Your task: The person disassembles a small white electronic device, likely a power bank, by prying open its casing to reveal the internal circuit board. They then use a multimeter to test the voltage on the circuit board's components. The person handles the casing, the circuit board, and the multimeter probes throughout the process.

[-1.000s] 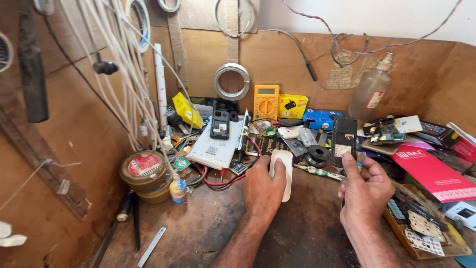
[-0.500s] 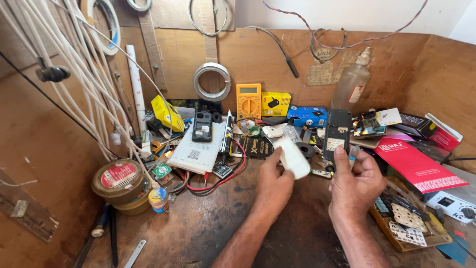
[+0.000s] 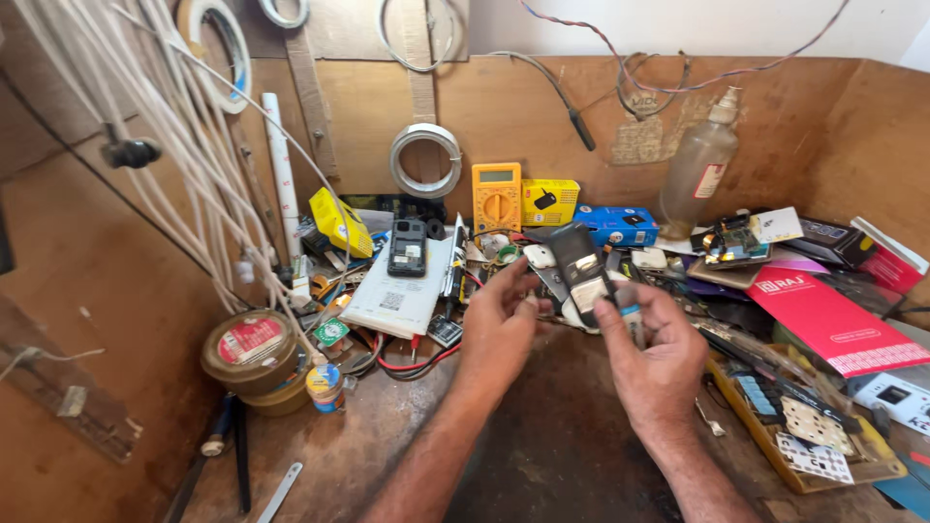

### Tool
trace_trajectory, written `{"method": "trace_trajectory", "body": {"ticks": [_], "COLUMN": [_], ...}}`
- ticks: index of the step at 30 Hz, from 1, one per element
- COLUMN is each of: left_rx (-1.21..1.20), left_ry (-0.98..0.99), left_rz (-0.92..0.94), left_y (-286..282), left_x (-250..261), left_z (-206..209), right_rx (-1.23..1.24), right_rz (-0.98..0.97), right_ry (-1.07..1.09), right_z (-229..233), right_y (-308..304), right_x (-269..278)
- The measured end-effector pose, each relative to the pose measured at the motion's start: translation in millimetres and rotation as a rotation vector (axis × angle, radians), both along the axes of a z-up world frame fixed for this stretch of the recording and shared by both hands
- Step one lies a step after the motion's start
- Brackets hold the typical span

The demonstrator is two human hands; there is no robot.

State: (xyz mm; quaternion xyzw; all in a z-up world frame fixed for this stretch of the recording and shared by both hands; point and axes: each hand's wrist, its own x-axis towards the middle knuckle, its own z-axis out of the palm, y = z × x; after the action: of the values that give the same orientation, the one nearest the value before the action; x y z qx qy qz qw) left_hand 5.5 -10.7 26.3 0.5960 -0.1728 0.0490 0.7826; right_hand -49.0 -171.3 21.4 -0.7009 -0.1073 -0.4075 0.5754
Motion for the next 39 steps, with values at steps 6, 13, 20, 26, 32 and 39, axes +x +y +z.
{"method": "trace_trajectory", "body": {"ticks": [6,13,20,26,32,39], "left_rx": [-0.200,-0.350,-0.304,-0.366,-0.412,-0.610], "left_ry": [0.200,0.235,0.270,0.247,0.288,0.459], "left_rz": [0.010,0.024,-0.027,-0.088,-0.141,-0.219], "left_y": [14,24,28,33,35,35], "left_x": [-24,-29,-32,-30,-20,-13], "left_z": [-9,-5,3,-2,-9,-16], "right_rx": [-0.172,-0.022,-0.069,-0.102,-0.229,-0.207], "right_rz": [0.140,-0.132,0.012,0.104,0.084,0.014], "right_ry": [0.203,0.497,0.455,0.466,0.297,0.491], "right_z": [-1,16,9,-5,-10,-3], "right_y": [13,18,20,15,13,19], "right_x": [-3,-2,-12,-9,-5,-11]}}
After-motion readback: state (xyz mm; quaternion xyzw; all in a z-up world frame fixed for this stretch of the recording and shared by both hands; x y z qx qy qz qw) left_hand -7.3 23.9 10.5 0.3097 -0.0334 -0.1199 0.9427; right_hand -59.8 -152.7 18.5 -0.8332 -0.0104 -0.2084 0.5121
